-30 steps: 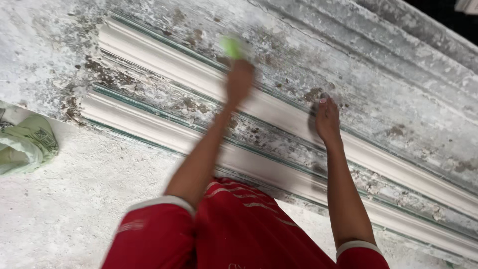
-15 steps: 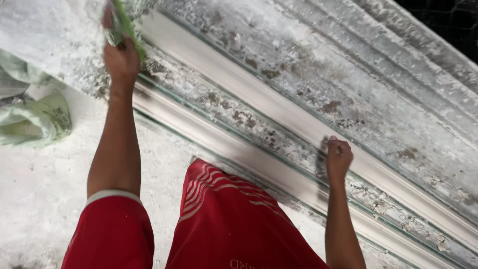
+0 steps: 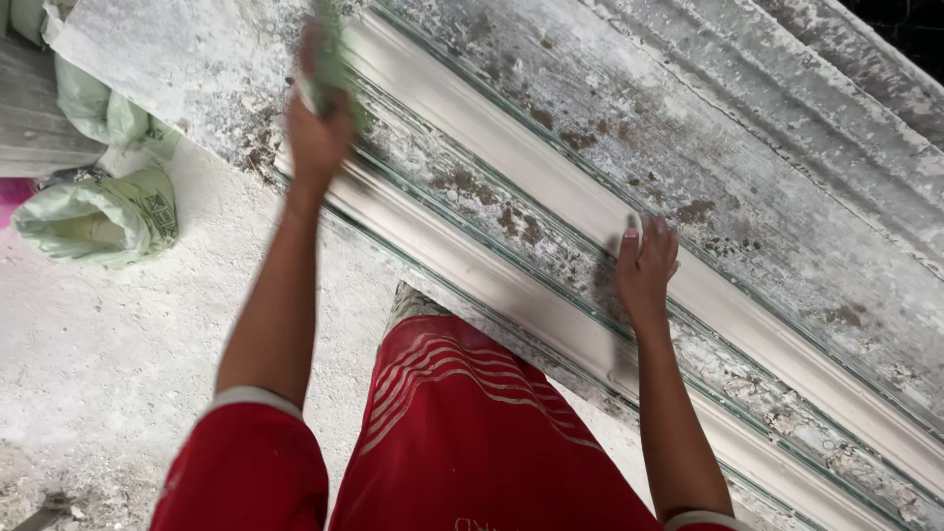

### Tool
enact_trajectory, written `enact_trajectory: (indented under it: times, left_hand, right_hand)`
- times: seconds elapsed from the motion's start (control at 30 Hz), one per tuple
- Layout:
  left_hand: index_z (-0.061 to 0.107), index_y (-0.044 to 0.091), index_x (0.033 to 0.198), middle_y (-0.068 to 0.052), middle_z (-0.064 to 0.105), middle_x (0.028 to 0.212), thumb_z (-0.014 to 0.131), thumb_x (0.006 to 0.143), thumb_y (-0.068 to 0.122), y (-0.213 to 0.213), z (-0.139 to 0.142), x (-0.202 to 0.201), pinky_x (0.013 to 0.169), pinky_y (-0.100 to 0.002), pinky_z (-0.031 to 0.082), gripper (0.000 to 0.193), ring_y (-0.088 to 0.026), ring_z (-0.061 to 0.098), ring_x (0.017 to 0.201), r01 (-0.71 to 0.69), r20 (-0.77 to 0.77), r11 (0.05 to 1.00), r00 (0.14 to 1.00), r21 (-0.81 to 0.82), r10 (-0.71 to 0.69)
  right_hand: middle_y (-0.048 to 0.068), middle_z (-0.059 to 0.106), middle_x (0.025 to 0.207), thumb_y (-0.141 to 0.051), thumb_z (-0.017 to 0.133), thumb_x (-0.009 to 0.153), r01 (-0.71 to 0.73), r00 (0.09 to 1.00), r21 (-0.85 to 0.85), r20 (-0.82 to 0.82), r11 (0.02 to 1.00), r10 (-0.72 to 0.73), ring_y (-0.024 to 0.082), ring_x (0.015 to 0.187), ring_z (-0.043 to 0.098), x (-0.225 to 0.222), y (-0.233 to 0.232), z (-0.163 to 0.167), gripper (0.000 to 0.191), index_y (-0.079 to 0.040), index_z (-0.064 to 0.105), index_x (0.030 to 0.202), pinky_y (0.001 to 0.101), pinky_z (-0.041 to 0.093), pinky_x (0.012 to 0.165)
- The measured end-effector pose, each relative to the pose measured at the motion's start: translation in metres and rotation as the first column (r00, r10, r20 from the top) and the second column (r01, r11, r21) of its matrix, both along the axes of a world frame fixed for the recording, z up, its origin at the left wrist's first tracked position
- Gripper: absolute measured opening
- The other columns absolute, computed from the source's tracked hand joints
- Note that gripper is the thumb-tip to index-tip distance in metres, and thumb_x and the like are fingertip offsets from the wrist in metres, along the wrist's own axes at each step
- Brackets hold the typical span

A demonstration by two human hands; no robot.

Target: The person brushes dust and debris off white plaster cornice moldings laid on a work table, using a green hand brush along the molded profiles. They then wipe the molding surfaces with an orange sponge and finish by dipping the sponge into a bowl of plaster slurry on the workbench.

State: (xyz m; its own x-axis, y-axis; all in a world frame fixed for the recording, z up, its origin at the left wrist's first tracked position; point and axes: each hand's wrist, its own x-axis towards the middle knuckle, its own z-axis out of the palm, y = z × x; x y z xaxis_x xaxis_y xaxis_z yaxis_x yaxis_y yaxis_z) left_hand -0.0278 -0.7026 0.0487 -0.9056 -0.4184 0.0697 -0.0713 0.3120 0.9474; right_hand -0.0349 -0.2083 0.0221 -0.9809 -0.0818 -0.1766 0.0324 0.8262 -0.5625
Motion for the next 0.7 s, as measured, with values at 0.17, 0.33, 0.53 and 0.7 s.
enact_trajectory:
  times: [0.17, 0.33, 0.53, 0.7]
  left_hand:
    - [0.052, 0.001, 0.143, -0.019, 0.074, 0.103, 0.060, 0.100, 0.030, 0.155, -0.013, 0.045, 0.081, -0.039, 0.060, 0.052, -0.025, 0.073, 0.093, 0.193, 0.197, 0.980, 0.963, -0.037, -0.183]
    - [0.066, 0.003, 0.124, -0.021, 0.075, 0.104, 0.064, 0.096, 0.026, 0.256, -0.083, 0.060, 0.095, -0.047, 0.058, 0.037, -0.031, 0.072, 0.102, 0.533, 0.261, 0.822, 0.780, 0.199, -0.569]
    - [0.050, -0.010, 0.130, -0.016, 0.072, 0.076, 0.041, 0.117, 0.019, 0.000, -0.029, 0.045, 0.050, -0.030, 0.060, 0.033, -0.020, 0.069, 0.057, 0.045, 0.017, 0.928, 0.999, -0.369, -0.042]
    - [0.041, 0.002, 0.148, -0.018, 0.051, 0.122, 0.045, 0.107, 0.017, 0.137, -0.005, 0.108, 0.073, -0.045, 0.063, 0.044, -0.032, 0.072, 0.079, 0.371, 0.260, 0.917, 0.880, 0.147, -0.398]
  right_hand:
    - [0.024, 0.031, 0.164, -0.051, 0.027, 0.108, -0.082, 0.993, -0.006, 0.090, 0.997, 0.082, 0.045, 0.156, 0.012, 0.020, -0.022, -0.020, 0.065, -0.009, 0.046, 0.154, 0.0595, 0.006, 0.122]
    - [0.023, 0.042, 0.161, -0.049, 0.024, 0.111, -0.163, 0.986, -0.082, 0.033, 0.983, 0.166, 0.039, 0.155, 0.028, 0.025, -0.018, -0.015, 0.063, -0.007, 0.043, 0.154, 0.0517, 0.017, 0.128]
    - [0.023, 0.049, 0.154, -0.051, 0.035, 0.106, 0.282, 0.949, -0.152, 0.190, 0.947, -0.252, 0.035, 0.142, 0.048, 0.092, 0.017, 0.026, 0.067, -0.006, 0.038, 0.156, 0.0464, 0.038, 0.118]
    - [0.025, 0.038, 0.163, -0.048, 0.035, 0.113, 0.122, 0.991, -0.071, 0.061, 0.990, -0.118, 0.041, 0.149, 0.038, 0.097, -0.063, 0.003, 0.064, -0.002, 0.042, 0.156, 0.0511, 0.031, 0.122]
